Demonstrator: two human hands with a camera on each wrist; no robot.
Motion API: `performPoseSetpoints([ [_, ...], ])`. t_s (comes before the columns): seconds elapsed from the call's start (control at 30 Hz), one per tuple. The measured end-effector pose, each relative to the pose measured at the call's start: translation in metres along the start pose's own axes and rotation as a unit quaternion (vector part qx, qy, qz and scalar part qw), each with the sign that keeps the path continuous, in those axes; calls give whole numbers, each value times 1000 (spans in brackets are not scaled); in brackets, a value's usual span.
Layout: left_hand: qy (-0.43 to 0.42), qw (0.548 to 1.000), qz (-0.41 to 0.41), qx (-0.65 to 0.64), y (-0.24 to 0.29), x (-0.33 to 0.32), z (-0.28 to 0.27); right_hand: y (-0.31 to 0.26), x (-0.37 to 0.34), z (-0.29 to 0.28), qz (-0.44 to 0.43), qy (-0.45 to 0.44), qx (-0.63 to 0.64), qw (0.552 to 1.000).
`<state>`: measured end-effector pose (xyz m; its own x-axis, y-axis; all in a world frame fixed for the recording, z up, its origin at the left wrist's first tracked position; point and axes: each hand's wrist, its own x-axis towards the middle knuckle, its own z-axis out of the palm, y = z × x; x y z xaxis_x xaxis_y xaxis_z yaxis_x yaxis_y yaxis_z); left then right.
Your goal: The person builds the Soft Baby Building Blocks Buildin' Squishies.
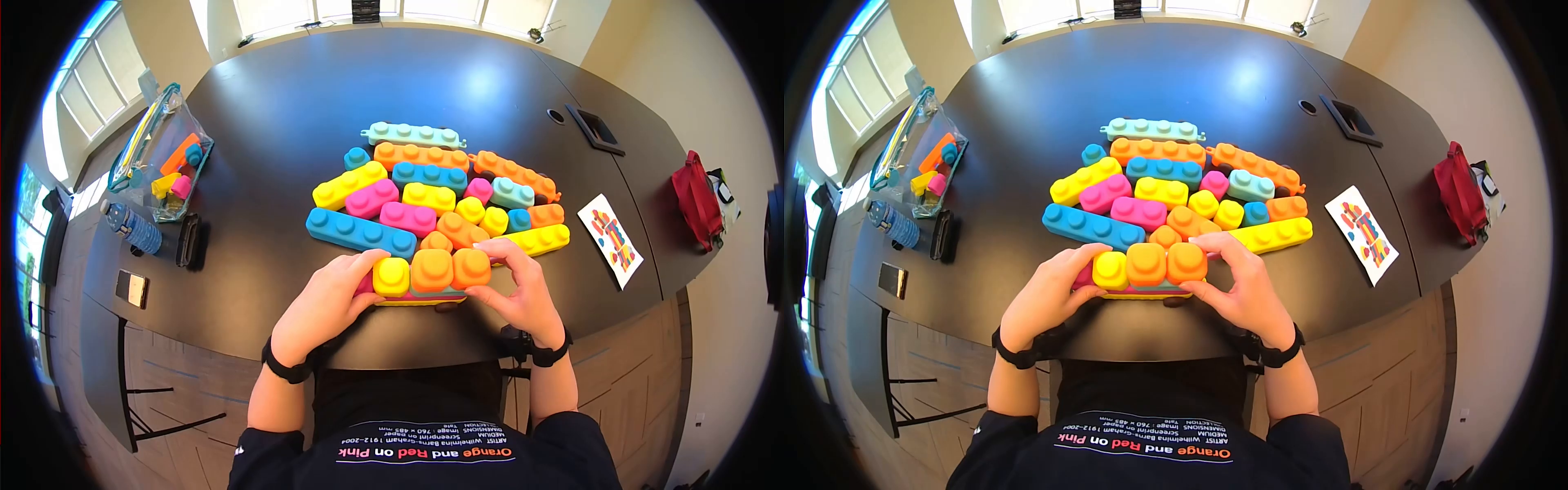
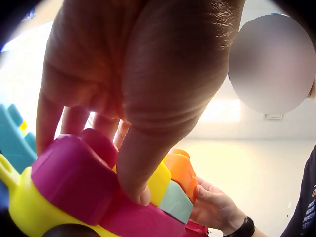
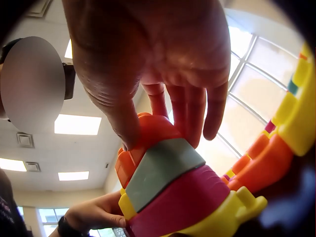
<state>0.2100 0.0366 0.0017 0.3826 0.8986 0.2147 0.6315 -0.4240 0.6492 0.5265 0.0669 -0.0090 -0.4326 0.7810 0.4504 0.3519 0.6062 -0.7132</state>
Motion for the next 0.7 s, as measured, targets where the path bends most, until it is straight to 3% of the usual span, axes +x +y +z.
performPoseSetpoints([
  [0.2,-26,998,42,-28,-10,10,6,0,-2,-1,15,4,19,1000],
  [0.27,-53,997,31,37,-8,13,9,-1,-1,-1,18,-3,14,1000],
  [0.47,-66,995,3,74,-13,23,16,1,-3,0,19,-4,-1,1000],
  [0.7,-71,996,-20,43,-15,28,16,-3,-4,-1,36,-12,12,999],
])
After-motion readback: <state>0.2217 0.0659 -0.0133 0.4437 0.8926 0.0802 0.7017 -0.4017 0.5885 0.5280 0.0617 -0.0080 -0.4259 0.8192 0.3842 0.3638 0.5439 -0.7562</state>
